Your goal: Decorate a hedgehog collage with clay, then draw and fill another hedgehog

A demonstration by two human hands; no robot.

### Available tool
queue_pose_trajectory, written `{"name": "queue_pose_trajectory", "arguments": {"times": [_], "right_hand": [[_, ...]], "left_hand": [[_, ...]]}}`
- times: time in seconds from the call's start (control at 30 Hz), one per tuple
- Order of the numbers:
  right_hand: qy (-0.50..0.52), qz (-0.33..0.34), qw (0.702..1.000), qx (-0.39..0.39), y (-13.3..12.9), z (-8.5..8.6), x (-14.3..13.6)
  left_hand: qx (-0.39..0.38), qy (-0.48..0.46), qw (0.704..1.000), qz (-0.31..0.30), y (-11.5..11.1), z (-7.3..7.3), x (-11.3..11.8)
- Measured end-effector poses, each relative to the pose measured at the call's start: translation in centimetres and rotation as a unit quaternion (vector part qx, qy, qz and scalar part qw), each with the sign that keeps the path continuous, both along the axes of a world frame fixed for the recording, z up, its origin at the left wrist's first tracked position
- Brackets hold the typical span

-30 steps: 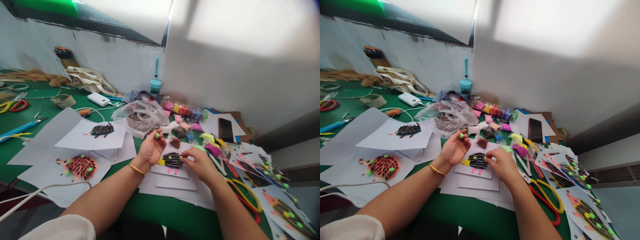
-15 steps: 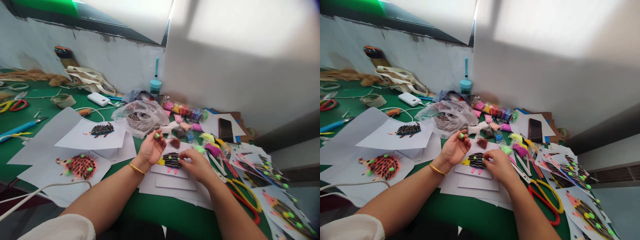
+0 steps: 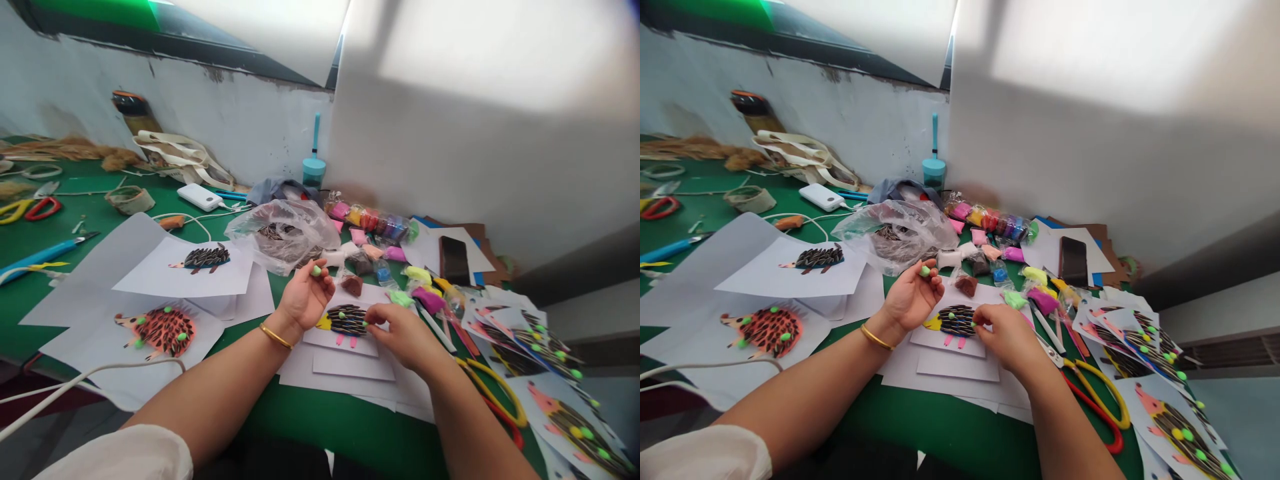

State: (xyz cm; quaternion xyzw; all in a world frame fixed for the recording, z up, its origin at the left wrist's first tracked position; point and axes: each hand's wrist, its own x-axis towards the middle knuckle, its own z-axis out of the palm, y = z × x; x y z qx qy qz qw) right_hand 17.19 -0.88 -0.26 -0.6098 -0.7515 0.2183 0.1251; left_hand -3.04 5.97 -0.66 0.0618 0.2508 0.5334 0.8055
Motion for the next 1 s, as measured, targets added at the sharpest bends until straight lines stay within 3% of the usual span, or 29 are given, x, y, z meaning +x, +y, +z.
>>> {"name": "queue_pose_trajectory", "arguments": {"times": [0.2,1.0], "right_hand": [[-0.025,0.045,0.998,0.019,0.19,-0.15,0.09],[-0.01,0.044,0.999,0.012,0.47,-0.68,-0.28]], "left_hand": [[-0.005,0.001,1.0,-0.003,-0.06,0.05,0.01],[0.001,-0.003,1.0,-0.009,-0.28,0.25,0.04]]}}
